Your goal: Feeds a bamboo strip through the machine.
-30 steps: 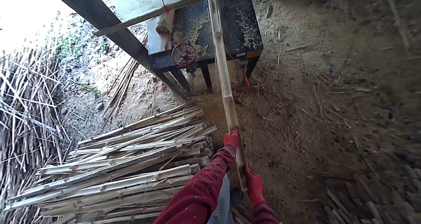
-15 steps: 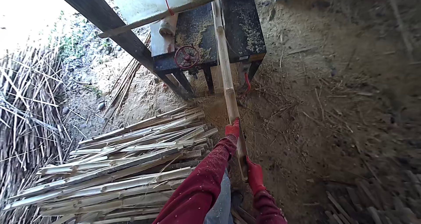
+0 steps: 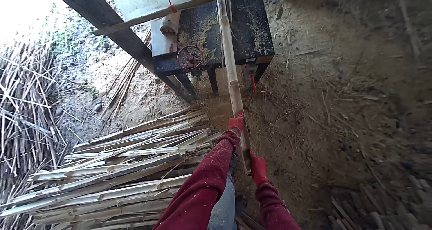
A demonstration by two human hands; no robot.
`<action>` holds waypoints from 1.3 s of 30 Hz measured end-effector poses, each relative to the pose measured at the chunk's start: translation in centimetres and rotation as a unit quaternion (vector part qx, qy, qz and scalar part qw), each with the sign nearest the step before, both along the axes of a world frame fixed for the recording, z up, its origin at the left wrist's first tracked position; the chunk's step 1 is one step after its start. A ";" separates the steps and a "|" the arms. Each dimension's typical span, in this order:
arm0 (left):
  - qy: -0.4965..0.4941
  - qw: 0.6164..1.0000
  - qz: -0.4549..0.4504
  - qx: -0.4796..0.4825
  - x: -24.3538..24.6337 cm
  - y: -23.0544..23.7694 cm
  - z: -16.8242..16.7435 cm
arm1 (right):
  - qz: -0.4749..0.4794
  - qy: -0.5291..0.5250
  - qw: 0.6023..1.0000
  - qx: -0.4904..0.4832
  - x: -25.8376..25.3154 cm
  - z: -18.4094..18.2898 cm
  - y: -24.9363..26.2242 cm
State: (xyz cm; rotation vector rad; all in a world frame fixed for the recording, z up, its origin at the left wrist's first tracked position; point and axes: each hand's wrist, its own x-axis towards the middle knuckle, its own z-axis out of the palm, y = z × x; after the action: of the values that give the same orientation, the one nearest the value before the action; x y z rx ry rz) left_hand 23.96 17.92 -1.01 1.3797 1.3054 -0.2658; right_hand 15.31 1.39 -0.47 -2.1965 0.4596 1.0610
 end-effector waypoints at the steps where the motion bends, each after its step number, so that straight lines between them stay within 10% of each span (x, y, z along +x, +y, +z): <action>1: -0.001 1.000 -0.001 -0.005 0.0 0.1 0.0 | 0.001 0.001 1.000 0.001 0.2 0.0 0.2; 29: -0.022 0.999 0.019 0.014 8.7 6.7 -0.1 | 0.013 -0.020 1.000 0.020 8.0 -0.7 6.0; 33: -0.019 0.999 0.016 0.023 10.0 7.8 0.2 | -0.107 -0.059 0.980 0.157 7.6 -2.0 4.6; 39: -0.026 0.999 0.029 0.026 11.4 8.6 0.1 | -0.225 0.153 0.922 0.277 2.3 -0.5 0.9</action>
State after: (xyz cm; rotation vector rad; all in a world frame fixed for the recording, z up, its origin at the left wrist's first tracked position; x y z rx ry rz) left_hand 35.41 26.48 -0.92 1.3811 1.3147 -0.1550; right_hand 17.60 2.25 -0.97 -1.3492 0.6684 1.1066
